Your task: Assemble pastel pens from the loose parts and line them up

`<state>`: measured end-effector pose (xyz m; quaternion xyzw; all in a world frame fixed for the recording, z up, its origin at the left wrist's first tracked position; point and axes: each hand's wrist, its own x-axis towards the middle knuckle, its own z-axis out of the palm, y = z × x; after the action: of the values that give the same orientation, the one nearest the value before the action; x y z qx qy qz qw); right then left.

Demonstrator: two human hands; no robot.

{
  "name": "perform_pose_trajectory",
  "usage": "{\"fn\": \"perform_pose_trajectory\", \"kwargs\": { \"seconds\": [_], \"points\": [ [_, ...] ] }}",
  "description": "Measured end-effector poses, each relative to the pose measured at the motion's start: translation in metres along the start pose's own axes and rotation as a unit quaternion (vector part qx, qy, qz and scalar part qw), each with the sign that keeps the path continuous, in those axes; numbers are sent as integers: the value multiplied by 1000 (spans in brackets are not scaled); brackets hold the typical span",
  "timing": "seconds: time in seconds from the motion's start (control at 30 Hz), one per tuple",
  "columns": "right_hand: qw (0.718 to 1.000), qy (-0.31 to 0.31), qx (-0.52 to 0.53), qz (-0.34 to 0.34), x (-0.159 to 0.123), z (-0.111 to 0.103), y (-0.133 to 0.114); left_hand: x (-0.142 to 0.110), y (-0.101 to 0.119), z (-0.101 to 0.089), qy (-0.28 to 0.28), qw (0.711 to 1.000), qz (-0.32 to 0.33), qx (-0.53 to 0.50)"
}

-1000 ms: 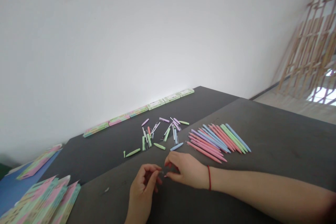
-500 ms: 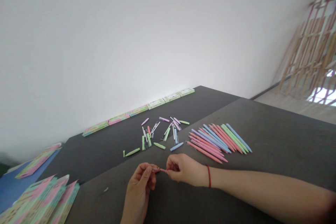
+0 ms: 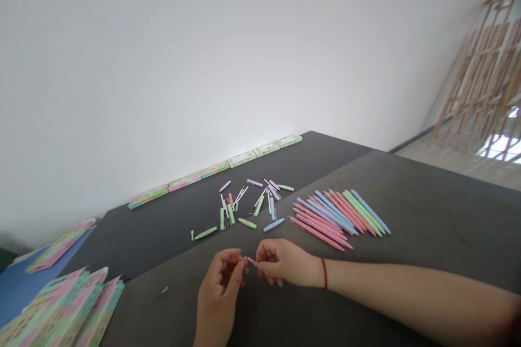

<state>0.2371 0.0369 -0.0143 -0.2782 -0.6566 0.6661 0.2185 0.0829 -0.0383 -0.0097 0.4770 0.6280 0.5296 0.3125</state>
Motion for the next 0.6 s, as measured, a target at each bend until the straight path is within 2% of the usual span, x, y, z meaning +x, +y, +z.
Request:
{"fn": "perform_pose_trajectory", "kwargs": {
  "seconds": [0.13, 0.2, 0.3, 0.43, 0.6],
  "points": [
    [990, -21, 134, 24, 3, 1, 1, -4, -2, 6, -84, 996, -10, -11],
    [987, -27, 156, 30, 3, 1, 3, -4, -3, 7, -99, 995, -10, -27],
    [991, -23, 133, 22, 2, 1, 5, -1, -4, 3, -62, 997, -14, -51],
    [993, -33, 114, 17, 2, 3, 9, 5, -5, -3, -4, 991, -53, -120],
    [993, -34, 116, 12, 3, 4, 11, 3, -3, 0, 13, 970, -109, -219]
  ]
}}
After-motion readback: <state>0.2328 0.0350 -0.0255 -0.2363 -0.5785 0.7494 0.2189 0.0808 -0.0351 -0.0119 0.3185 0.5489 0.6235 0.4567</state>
